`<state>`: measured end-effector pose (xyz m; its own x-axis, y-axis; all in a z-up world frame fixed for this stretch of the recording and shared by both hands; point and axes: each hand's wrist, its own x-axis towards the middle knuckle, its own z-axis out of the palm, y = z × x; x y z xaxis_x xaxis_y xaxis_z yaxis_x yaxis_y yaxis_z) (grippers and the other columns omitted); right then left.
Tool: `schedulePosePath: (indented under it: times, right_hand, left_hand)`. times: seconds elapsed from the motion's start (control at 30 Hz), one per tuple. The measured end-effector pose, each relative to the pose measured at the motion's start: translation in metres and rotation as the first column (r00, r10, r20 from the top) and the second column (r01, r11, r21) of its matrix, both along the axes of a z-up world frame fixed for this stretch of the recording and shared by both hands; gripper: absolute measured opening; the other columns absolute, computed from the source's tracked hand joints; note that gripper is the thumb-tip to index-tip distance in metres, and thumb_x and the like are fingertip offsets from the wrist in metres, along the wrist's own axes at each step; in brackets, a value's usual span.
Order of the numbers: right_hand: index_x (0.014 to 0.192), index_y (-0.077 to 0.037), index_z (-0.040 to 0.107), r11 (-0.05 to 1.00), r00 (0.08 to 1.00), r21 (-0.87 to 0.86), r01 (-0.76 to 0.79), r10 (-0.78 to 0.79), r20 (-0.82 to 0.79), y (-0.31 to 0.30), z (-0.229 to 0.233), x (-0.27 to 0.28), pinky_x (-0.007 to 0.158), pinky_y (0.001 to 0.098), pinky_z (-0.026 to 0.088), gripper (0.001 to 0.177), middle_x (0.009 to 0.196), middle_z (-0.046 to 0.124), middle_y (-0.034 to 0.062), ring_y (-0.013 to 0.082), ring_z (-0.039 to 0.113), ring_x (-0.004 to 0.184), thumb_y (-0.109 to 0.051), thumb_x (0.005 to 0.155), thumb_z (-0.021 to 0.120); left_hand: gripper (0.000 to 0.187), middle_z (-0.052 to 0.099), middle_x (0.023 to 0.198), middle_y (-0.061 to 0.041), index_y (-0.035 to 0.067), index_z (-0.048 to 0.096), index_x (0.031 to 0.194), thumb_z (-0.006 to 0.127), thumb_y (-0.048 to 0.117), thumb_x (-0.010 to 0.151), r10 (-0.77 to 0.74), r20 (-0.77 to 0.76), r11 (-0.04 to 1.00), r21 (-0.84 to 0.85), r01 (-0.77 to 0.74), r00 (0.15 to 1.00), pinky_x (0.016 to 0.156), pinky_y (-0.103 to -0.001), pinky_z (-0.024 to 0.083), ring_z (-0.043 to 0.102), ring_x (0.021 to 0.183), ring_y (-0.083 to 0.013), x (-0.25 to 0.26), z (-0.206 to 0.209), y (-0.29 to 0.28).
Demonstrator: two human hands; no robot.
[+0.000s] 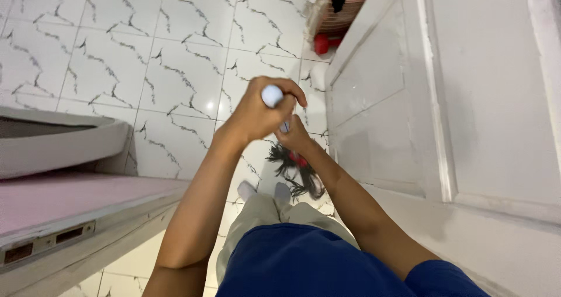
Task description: The person sweeps debris from a tiled floor using a small hand broom, moving around obstacles and reaching into corners.
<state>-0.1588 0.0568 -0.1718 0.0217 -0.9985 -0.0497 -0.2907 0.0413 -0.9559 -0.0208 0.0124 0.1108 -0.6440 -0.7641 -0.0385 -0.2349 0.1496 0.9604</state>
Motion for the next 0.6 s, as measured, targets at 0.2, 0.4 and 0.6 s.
schedulePosePath:
  times: [0.2,0.4,0.6]
  right_hand:
    - [0.095,-0.003,0.067,0.981,0.973,-0.057,-0.186,0.192,0.125,-0.049,-0.071,-0.011,0.084,0.0337,0.053,0.016,0.094,0.064,0.0065,0.0138,0.062,0.093,-0.019,0.096,0.069]
    - [0.084,-0.004,0.054,0.968,0.911,0.250,-0.016,-0.089,0.402,-0.059,-0.046,-0.012,0.090,0.0356,0.055,0.017,0.084,0.056,0.0024,0.0169,0.056,0.081,-0.009,0.096,0.066]
    - [0.085,-0.003,0.057,0.760,0.585,0.649,0.041,-0.544,0.601,-0.082,-0.058,0.049,0.079,0.0281,0.058,0.008,0.078,0.062,0.0048,0.0178,0.066,0.080,-0.006,0.092,0.058]
  left_hand:
    - [0.017,0.075,0.089,-0.010,0.005,0.074,0.092,0.061,-0.001,0.081,-0.131,-0.207,0.937,-0.344,0.053,0.969,0.082,-0.034,0.057,0.071,0.084,-0.0220,0.023,-0.056,0.018]
    - [0.025,0.067,0.080,-0.012,0.008,0.076,0.099,0.065,-0.004,0.080,-0.026,-0.033,0.972,-0.233,0.018,0.999,0.076,-0.038,0.054,0.066,0.079,-0.0276,0.025,-0.149,0.062]
    - [0.023,0.072,0.085,-0.011,0.006,0.075,0.099,0.062,-0.003,0.082,0.106,-0.059,0.984,-0.138,-0.113,0.993,0.073,-0.037,0.056,0.071,0.077,-0.0252,0.073,-0.123,0.037]
